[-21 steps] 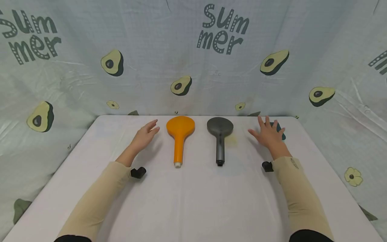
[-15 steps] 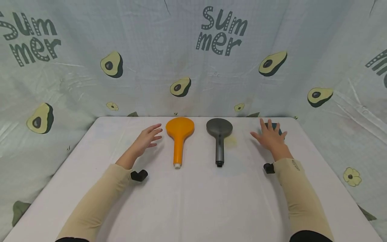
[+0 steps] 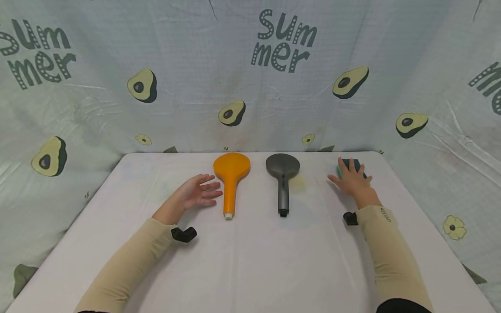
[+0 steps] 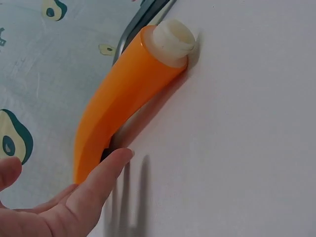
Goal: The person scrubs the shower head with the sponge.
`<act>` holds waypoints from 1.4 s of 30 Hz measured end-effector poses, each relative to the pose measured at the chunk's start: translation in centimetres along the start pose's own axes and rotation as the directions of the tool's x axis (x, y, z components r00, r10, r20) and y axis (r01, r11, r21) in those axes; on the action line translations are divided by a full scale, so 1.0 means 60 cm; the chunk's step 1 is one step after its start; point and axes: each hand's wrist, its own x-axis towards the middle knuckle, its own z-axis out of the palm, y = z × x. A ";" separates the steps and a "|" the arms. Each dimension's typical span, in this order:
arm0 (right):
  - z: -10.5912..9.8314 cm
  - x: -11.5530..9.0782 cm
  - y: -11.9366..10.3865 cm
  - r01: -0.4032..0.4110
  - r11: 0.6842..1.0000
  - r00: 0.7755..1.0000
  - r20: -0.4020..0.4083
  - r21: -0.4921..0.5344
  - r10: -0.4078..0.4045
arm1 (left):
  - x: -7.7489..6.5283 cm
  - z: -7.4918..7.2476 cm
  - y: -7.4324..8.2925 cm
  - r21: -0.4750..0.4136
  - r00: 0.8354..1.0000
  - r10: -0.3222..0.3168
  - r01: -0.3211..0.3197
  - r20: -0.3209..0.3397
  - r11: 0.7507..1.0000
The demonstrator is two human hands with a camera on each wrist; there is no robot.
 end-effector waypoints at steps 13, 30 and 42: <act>0.002 0.009 0.014 0.014 1.000 1.000 0.001 0.010 -0.014 | 0.016 0.016 -0.017 0.020 0.997 -0.072 0.071 0.033 0.997; -0.001 0.007 0.024 0.010 0.999 1.000 -0.029 0.044 -0.009 | 0.016 0.031 -0.020 -0.128 0.997 -0.065 0.059 -0.046 0.990; 0.005 0.011 0.025 0.003 0.999 0.993 -0.116 0.031 0.000 | 0.020 0.014 -0.025 0.041 0.997 -0.053 0.051 0.051 0.998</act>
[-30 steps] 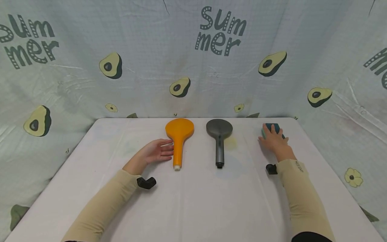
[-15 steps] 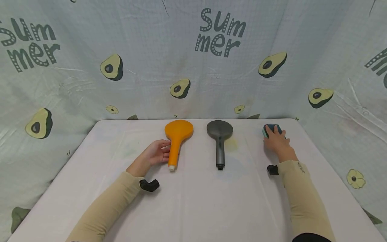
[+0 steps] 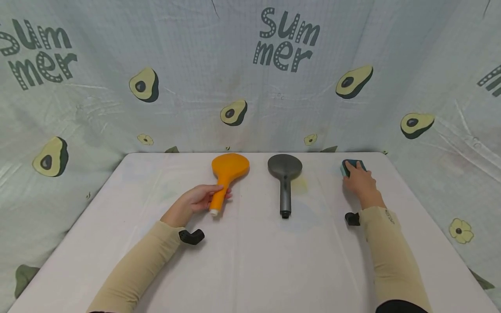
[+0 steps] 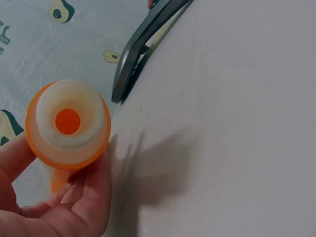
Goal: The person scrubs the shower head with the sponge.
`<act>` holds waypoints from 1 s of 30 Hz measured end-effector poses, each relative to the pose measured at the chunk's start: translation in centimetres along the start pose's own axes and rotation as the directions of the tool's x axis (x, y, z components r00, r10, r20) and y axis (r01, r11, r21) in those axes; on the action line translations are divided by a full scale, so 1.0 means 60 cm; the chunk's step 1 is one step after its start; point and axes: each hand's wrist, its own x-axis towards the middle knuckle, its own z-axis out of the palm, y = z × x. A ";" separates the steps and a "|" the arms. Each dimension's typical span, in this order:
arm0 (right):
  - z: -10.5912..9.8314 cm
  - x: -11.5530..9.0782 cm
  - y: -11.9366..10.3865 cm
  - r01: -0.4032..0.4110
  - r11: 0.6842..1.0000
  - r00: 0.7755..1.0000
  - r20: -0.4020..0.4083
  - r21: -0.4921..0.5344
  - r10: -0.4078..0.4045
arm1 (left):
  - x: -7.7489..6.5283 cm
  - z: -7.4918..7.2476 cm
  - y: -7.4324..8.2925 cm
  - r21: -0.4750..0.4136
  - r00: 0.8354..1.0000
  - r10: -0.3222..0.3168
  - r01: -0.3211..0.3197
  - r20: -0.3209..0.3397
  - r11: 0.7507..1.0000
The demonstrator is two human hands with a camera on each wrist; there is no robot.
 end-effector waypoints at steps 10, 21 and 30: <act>0.009 -0.002 -0.006 0.008 1.000 0.998 -0.062 0.008 -0.007 | -0.002 -0.027 -0.008 -0.009 0.987 0.042 -0.041 0.153 0.999; 0.005 0.005 -0.047 0.149 0.989 0.976 -0.163 0.012 -0.145 | -0.001 -0.042 -0.012 0.041 0.976 0.076 -0.086 0.202 0.996; 0.018 0.018 -0.133 0.333 0.943 0.926 -0.195 0.007 -0.325 | 0.002 -0.041 -0.015 0.098 0.962 0.099 -0.128 0.255 0.987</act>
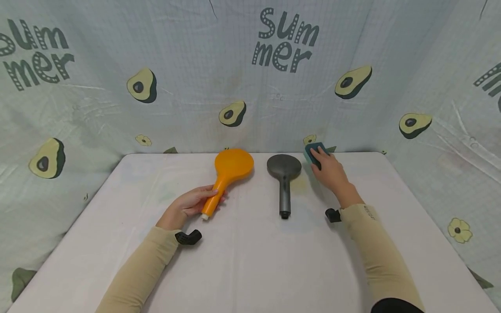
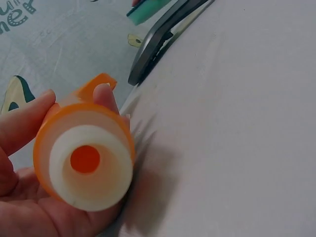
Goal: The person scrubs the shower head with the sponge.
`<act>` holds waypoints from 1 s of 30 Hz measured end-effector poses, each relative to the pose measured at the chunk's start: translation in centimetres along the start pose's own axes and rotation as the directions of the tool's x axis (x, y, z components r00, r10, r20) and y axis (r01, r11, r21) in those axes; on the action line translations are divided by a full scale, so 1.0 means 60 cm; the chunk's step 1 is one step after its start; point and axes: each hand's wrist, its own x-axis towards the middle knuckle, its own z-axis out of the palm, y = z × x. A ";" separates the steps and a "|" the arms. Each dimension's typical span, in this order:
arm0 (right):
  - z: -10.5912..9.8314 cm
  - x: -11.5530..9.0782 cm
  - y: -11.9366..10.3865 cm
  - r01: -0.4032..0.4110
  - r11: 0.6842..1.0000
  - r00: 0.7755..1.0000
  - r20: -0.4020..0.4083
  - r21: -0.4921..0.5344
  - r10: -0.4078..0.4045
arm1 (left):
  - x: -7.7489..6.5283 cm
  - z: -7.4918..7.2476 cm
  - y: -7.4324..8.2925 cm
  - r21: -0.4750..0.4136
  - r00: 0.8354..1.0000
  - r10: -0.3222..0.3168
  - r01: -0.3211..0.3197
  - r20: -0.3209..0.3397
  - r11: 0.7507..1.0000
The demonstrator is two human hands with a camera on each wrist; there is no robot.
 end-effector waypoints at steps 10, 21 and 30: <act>0.056 0.017 -0.113 0.250 0.967 0.966 0.061 0.039 -0.252 | -0.004 -0.004 -0.009 -0.034 0.999 -0.021 0.022 0.035 0.999; 0.089 0.037 -0.179 0.338 0.938 0.940 0.022 0.072 -0.341 | -0.005 0.000 -0.010 -0.033 0.993 0.073 -0.070 0.090 0.997; 0.093 0.043 -0.207 0.351 0.934 0.936 -0.037 0.061 -0.349 | -0.008 0.006 -0.003 -0.042 0.990 0.136 -0.134 0.034 0.990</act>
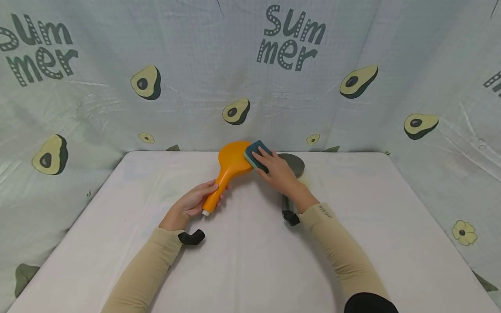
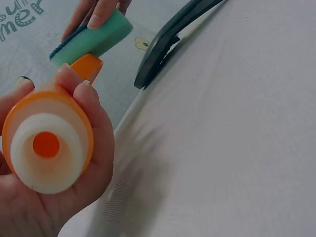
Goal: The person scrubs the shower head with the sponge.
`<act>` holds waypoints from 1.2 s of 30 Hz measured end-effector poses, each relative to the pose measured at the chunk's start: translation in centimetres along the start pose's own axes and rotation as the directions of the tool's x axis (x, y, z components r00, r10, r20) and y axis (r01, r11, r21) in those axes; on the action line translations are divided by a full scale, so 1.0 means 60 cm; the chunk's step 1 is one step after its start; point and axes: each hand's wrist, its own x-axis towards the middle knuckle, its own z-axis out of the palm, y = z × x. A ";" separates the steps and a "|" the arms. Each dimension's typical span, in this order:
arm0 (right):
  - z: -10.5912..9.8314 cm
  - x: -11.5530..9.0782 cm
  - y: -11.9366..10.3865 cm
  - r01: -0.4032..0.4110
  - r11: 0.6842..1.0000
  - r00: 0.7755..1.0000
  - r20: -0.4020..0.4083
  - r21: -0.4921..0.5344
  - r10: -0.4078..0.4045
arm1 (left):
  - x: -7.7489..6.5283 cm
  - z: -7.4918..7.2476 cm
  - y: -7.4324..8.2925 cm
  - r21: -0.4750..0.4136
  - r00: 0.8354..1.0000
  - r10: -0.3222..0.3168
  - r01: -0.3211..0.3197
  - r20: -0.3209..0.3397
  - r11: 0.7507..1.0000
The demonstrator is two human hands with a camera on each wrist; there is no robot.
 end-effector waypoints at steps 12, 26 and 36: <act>0.015 -0.002 -0.034 0.188 0.978 0.982 0.004 -0.093 -0.189 | -0.005 0.005 0.002 0.031 1.000 0.024 -0.023 -0.014 0.999; 0.005 0.002 0.008 0.003 0.999 0.999 -0.037 0.053 -0.001 | -0.002 0.009 0.005 0.023 0.996 0.056 -0.054 -0.067 0.998; 0.005 0.008 -0.031 0.168 0.986 0.985 0.036 -0.016 -0.167 | -0.004 0.013 0.006 0.027 0.995 0.052 -0.050 -0.087 0.998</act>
